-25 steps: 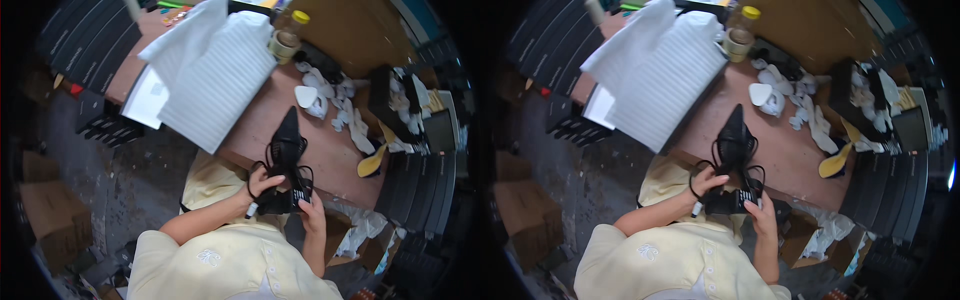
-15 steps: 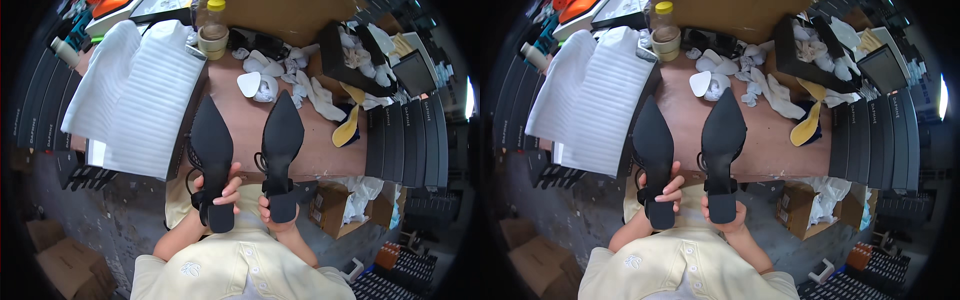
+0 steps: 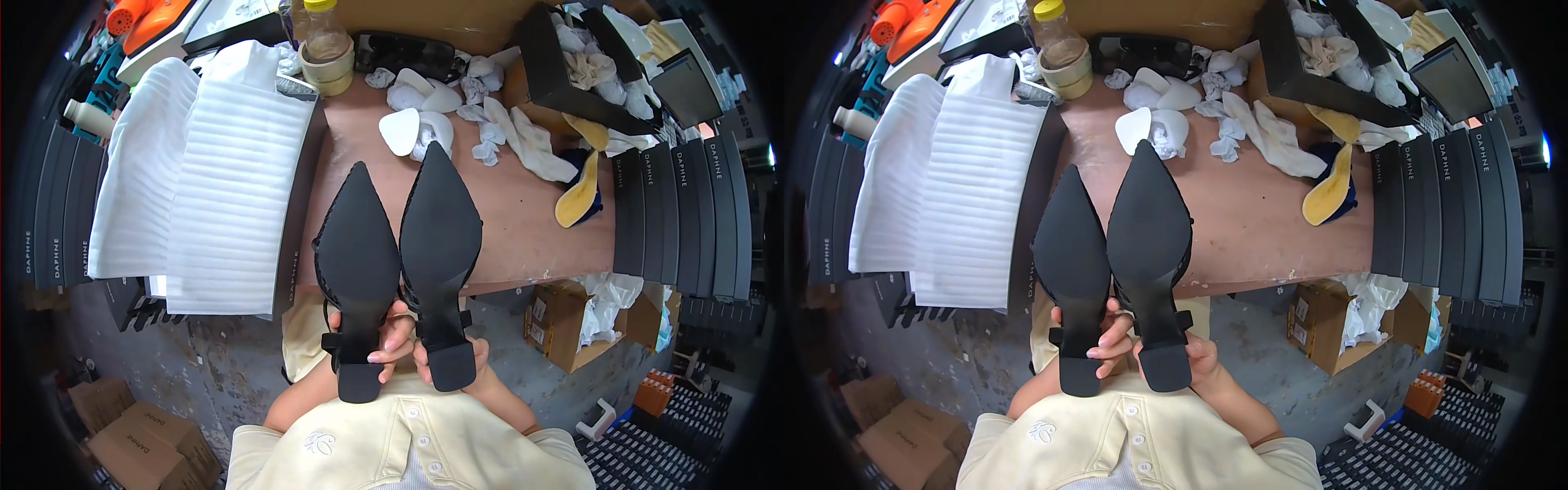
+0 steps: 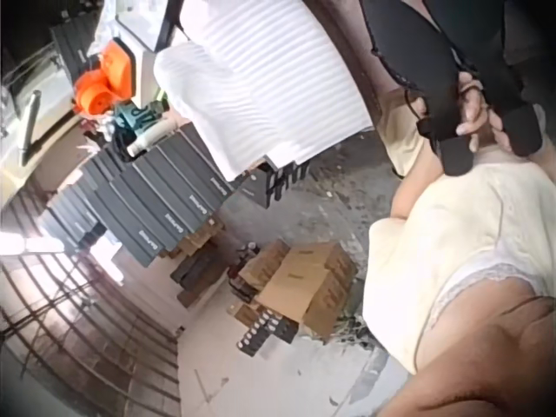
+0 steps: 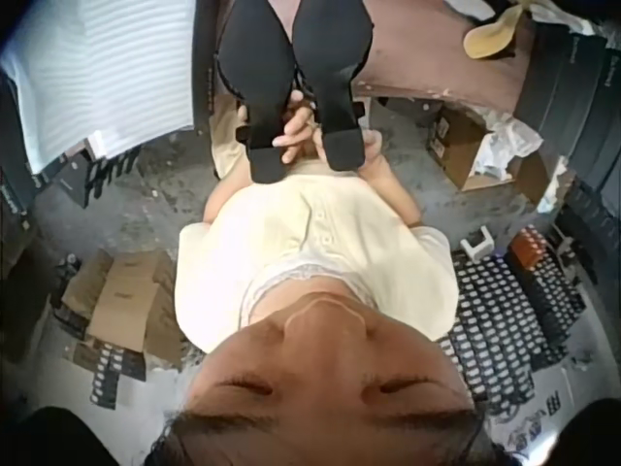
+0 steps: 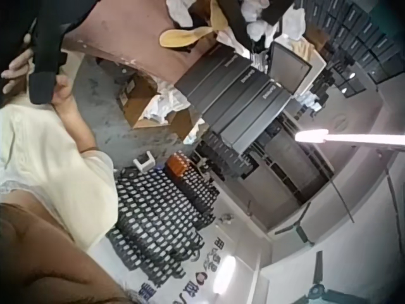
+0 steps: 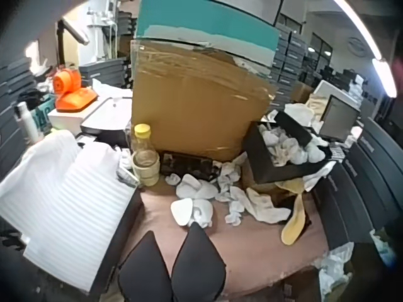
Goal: Packing finished shoes into boxes with tissue paper and foam sheets.
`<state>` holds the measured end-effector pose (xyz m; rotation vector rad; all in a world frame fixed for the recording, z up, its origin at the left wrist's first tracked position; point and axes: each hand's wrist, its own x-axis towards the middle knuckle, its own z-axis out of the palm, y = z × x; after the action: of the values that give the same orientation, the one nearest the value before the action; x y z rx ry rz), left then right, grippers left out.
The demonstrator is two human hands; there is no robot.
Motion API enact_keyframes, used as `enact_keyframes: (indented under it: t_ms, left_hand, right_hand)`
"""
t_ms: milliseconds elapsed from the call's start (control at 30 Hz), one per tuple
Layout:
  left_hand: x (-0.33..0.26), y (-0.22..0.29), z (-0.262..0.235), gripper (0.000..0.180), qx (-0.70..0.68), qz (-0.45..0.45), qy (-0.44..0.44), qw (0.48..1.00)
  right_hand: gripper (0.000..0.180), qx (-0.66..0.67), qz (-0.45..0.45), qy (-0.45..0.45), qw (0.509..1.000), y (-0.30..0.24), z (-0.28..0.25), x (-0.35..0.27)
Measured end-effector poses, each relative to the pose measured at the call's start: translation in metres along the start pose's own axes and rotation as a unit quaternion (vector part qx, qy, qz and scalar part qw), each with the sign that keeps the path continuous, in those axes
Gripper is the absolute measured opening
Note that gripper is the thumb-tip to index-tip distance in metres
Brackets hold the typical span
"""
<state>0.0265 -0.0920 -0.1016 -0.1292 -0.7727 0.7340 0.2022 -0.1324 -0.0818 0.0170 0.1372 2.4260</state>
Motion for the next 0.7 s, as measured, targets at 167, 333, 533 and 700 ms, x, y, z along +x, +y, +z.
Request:
enact_keyframes:
  t_ms: [167, 333, 533, 700]
  left_hand:
    - [-0.003, 0.002, -0.001, 0.082, 0.002, 0.012, 0.025, 1.000]
    - [-0.001, 0.004, -0.002, 0.082, 0.003, 0.000, 0.010, 1.000]
    - [-0.008, 0.005, 0.001, 0.083, 0.023, 0.013, 0.055, 0.998]
    - [-0.004, 0.003, 0.019, 0.082, 0.076, 0.072, 0.213, 0.971]
  right_hand:
    - [0.068, -0.055, 0.002, 0.068, 0.996, -0.001, 0.006, 0.000]
    - [0.069, -0.036, -0.003, 0.050, 0.998, -0.002, 0.008, 0.004]
    - [0.073, -0.042, -0.026, 0.042, 0.998, -0.006, -0.001, 0.003]
    - [0.071, -0.181, -0.090, 0.141, 0.969, -0.021, 0.011, 0.000]
